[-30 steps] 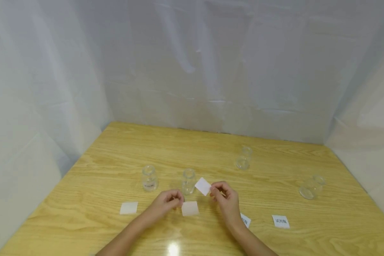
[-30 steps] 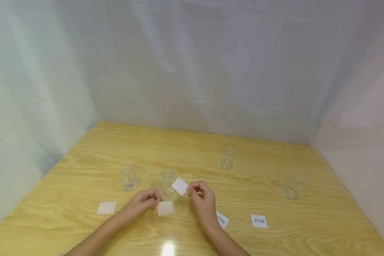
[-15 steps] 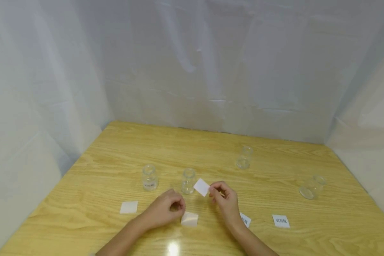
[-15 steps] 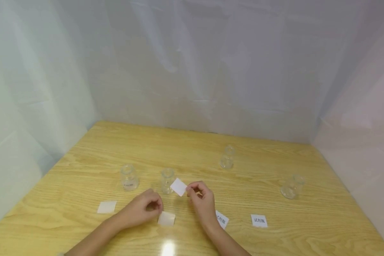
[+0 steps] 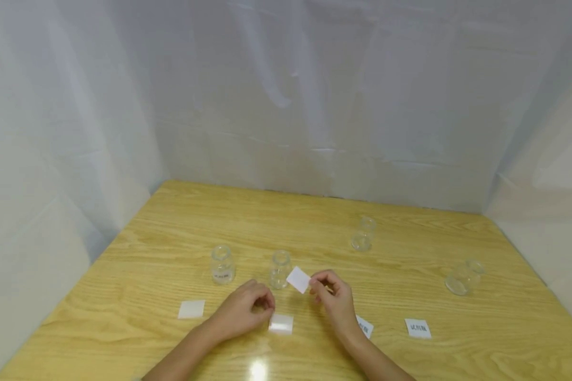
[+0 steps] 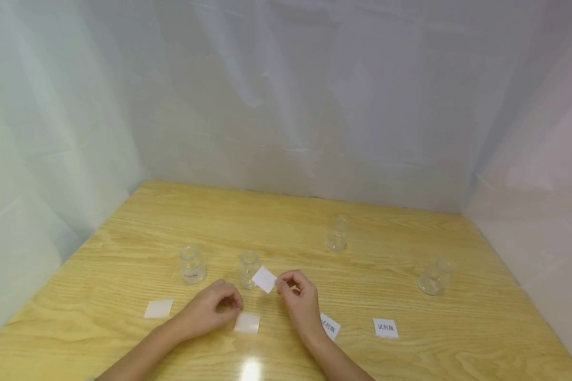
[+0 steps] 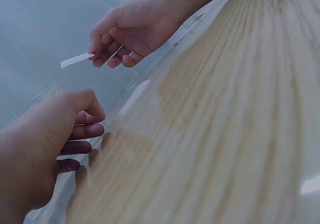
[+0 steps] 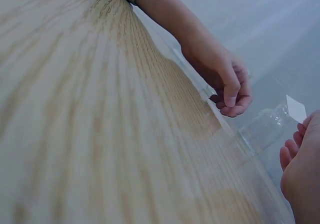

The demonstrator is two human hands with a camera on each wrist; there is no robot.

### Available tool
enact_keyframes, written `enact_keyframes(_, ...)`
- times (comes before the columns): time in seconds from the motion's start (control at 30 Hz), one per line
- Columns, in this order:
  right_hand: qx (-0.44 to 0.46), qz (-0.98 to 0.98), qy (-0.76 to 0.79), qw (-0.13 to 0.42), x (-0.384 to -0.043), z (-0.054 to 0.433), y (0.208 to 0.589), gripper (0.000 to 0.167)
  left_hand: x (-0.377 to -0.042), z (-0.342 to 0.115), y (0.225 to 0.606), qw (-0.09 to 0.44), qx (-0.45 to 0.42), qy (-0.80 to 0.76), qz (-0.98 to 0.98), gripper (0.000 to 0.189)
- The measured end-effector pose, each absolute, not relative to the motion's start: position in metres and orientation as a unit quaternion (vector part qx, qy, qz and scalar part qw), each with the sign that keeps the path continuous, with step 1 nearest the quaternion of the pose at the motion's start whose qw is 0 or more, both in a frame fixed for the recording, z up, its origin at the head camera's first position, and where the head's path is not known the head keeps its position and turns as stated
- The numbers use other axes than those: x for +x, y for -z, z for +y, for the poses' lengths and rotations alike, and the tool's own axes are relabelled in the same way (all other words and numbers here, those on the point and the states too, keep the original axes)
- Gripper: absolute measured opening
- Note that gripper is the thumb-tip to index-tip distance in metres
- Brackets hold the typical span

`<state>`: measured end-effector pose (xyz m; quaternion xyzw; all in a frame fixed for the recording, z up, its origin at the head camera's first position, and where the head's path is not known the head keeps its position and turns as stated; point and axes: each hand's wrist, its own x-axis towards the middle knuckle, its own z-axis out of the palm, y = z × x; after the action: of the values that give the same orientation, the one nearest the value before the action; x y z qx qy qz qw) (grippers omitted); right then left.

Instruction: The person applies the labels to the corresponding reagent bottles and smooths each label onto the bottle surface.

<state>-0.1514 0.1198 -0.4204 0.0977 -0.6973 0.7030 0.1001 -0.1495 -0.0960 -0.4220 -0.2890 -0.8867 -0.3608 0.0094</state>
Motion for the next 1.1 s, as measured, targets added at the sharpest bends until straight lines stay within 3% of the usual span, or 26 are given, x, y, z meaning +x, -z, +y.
enact_keyframes(0.13,0.099,-0.711,-0.689,0.101,-0.15,0.119,0.418,0.004,-0.149,-0.094,0.422,0.044,-0.276,0.375,-0.884,0.013)
enact_keyframes(0.33,0.124,-0.768,-0.618,0.112,-0.137,0.114,0.399,0.008,-0.143,-0.082,0.423,0.232,-0.354,0.431,-0.797,0.024)
enact_keyframes(0.47,0.135,-0.798,-0.58,0.096,-0.133,0.112,0.392,0.011,-0.138,-0.071,0.422,0.283,-0.388,0.42,-0.77,0.026)
enact_keyframes(0.67,0.164,-0.793,-0.584,0.054,-0.135,0.113,0.399,0.008,-0.14,-0.068,0.425,0.276,-0.361,0.374,-0.809,0.028)
enact_keyframes(1.1,0.241,-0.755,-0.609,0.006,-0.135,0.113,0.397,0.005,-0.139,-0.069,0.426,0.193,-0.331,0.416,-0.825,0.026)
